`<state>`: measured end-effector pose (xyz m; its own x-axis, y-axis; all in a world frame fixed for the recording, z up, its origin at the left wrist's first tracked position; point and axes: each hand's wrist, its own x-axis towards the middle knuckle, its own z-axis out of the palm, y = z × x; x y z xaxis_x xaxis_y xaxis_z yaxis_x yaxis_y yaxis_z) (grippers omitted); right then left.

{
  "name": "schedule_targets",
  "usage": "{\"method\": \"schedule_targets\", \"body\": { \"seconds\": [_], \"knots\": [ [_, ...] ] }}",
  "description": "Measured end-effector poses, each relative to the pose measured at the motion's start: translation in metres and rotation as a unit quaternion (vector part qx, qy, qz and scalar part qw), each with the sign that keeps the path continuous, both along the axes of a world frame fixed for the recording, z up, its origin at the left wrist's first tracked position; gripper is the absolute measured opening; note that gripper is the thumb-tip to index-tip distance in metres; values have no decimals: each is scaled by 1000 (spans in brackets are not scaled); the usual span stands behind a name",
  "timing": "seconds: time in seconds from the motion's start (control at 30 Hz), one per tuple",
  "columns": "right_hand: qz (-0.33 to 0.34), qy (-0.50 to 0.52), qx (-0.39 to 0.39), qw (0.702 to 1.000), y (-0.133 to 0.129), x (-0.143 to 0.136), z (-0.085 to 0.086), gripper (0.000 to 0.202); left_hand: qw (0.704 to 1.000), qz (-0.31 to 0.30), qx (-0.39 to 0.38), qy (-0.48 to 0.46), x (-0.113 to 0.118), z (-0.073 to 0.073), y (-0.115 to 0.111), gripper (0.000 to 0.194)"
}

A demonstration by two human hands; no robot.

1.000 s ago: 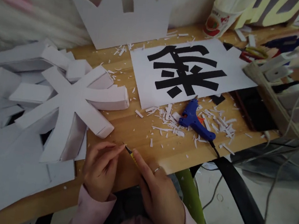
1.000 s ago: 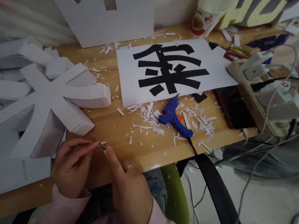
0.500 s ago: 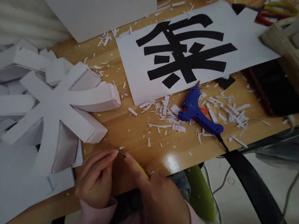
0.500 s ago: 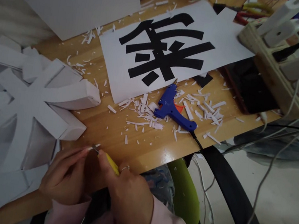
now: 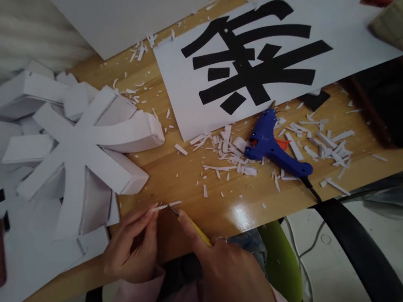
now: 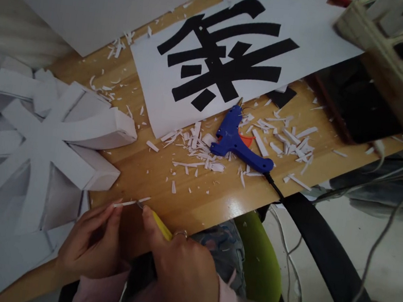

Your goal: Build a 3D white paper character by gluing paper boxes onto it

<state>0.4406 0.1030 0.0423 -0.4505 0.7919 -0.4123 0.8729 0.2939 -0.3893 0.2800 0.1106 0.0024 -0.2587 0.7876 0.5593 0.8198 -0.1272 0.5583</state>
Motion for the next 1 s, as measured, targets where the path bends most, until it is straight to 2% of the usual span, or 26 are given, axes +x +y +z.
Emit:
{"method": "schedule_targets", "body": {
  "seconds": [0.17,0.27,0.37,0.47,0.53,0.6,0.7,0.8,0.9,1.0],
  "knots": [
    [0,-8,3,1000,-5,2,3,86,998,47,-3,-49,1,-5,-1,11],
    [1,-11,-22,1000,-4,0,3,89,983,104,21,-152,-2,-10,0,9],
    [-16,-4,-92,996,-1,3,2,89,953,161,41,-252,-7,-12,0,12],
    [-64,114,-155,979,0,15,2,81,940,190,9,-284,-9,-11,-2,14],
    [-96,231,-163,954,0,25,4,75,936,188,-3,-298,-10,-11,-4,16],
    [-125,306,-158,931,-1,32,8,64,933,173,-9,-316,-12,-11,-5,18],
    [-163,328,-141,920,-1,35,10,39,949,149,-15,-278,-15,-12,-6,17],
    [-162,303,-101,934,-3,30,4,25,984,76,22,-162,-16,-8,-6,9],
    [-153,271,-84,947,-8,19,-7,19,998,8,46,-52,-16,-3,-6,15],
    [-151,242,-61,956,-15,8,-16,25,999,7,50,-6,-15,-2,-8,17]
  ]
}}
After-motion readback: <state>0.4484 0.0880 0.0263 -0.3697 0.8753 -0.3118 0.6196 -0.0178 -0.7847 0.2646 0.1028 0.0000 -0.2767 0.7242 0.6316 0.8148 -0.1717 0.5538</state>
